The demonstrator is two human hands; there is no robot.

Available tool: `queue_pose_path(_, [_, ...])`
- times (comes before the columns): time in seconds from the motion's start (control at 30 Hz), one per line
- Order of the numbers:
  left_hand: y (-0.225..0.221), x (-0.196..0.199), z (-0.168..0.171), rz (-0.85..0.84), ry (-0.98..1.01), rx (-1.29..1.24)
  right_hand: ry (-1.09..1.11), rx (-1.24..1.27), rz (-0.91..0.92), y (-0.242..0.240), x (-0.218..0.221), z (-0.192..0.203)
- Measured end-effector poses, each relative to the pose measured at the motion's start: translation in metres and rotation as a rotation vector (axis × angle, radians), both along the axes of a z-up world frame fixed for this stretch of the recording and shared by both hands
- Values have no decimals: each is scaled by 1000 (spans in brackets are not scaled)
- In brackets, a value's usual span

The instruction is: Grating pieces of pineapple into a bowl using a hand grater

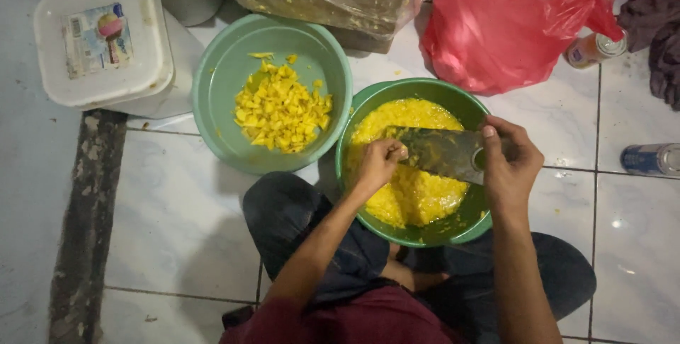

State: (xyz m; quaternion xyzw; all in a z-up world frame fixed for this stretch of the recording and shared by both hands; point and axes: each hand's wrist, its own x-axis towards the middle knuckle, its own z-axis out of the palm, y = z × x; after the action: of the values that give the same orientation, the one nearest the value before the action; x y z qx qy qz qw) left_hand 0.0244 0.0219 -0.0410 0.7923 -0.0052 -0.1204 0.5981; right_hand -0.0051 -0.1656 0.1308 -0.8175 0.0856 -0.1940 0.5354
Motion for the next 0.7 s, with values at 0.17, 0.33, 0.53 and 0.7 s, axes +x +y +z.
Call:
queue_pose_path(0.17, [-2,4,30,-10,-7,-72,-14,-13,10,5,-1,2])
queue_pose_path(0.33, [3,4,59,-52,19,-105,-4,-9,24,5,-2,2])
queue_pose_path(0.53, [-7,-3,66,-79,37,-133,-3,3,9,5,-2,-1])
queue_pose_path(0.7, [-16,-4,67,-141,-264,95,2,-6,16,6,-3,1])
